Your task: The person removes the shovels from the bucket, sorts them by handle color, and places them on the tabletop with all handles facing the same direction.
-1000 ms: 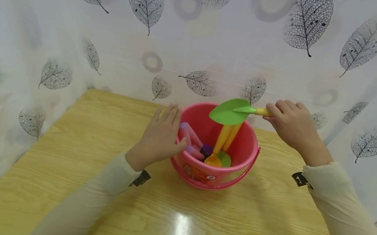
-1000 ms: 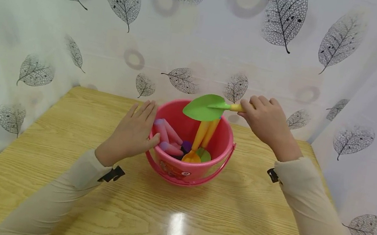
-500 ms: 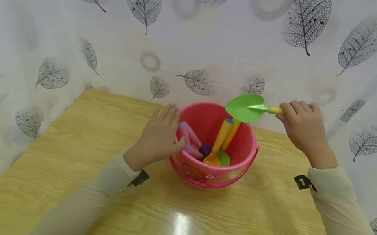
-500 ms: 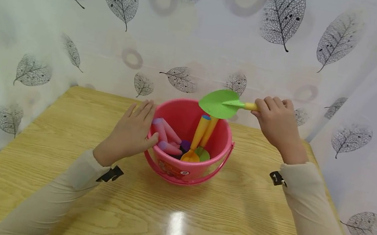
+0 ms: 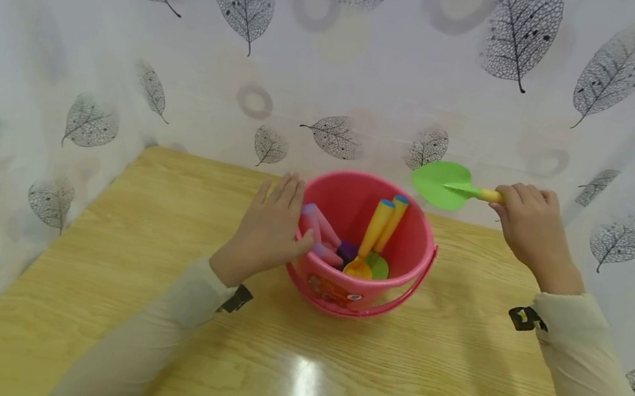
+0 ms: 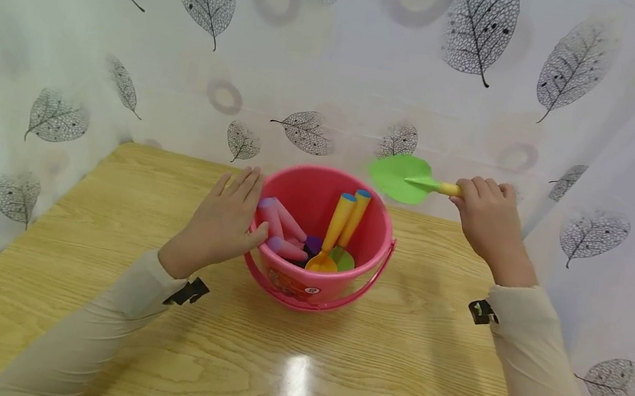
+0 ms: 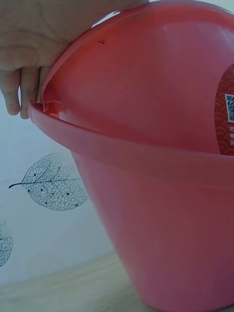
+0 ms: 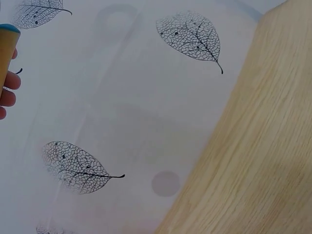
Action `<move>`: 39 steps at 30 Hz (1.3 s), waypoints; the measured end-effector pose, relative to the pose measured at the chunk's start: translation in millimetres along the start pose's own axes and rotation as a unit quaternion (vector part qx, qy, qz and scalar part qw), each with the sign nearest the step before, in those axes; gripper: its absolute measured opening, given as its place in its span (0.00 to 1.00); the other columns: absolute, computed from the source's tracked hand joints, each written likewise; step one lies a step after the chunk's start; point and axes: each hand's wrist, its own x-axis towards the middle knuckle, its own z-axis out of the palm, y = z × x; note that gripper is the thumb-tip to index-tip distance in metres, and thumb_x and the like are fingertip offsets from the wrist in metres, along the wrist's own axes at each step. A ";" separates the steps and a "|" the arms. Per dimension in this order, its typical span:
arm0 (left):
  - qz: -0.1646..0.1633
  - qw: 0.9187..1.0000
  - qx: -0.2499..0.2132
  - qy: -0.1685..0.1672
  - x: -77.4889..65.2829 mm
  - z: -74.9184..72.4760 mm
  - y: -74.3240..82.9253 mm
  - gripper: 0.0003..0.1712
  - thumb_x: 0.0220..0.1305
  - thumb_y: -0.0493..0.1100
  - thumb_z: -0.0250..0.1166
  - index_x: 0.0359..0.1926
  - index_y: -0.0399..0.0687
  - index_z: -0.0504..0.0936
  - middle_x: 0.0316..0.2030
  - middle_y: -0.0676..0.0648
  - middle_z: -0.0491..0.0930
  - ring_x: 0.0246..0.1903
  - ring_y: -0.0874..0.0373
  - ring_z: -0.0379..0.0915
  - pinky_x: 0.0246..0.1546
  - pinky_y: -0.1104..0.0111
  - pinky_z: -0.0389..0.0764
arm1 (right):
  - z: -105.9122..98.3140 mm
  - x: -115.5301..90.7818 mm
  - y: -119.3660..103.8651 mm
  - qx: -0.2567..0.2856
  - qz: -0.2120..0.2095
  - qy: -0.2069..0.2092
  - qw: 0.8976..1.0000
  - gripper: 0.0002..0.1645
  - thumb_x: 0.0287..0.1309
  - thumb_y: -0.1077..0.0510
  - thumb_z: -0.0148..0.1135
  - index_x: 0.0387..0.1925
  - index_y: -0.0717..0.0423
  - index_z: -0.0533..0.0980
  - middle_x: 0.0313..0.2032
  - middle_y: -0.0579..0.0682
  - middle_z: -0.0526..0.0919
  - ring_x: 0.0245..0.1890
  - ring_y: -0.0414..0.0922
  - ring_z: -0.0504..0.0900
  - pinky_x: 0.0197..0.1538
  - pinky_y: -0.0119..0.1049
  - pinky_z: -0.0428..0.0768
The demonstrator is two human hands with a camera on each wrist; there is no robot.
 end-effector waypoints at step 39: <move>0.011 1.000 0.002 0.023 0.5 3.6 -2.6 0.45 0.62 0.58 0.46 0.71 0.32 0.49 0.72 0.36 0.49 0.73 0.44 0.40 0.72 0.49 0.45 | 51.8 -61.1 41.9 -0.015 -0.014 -0.172 0.985 0.11 0.60 0.63 0.56 0.44 0.63 0.72 0.35 0.61 0.79 0.37 0.60 0.77 0.46 0.61 0.69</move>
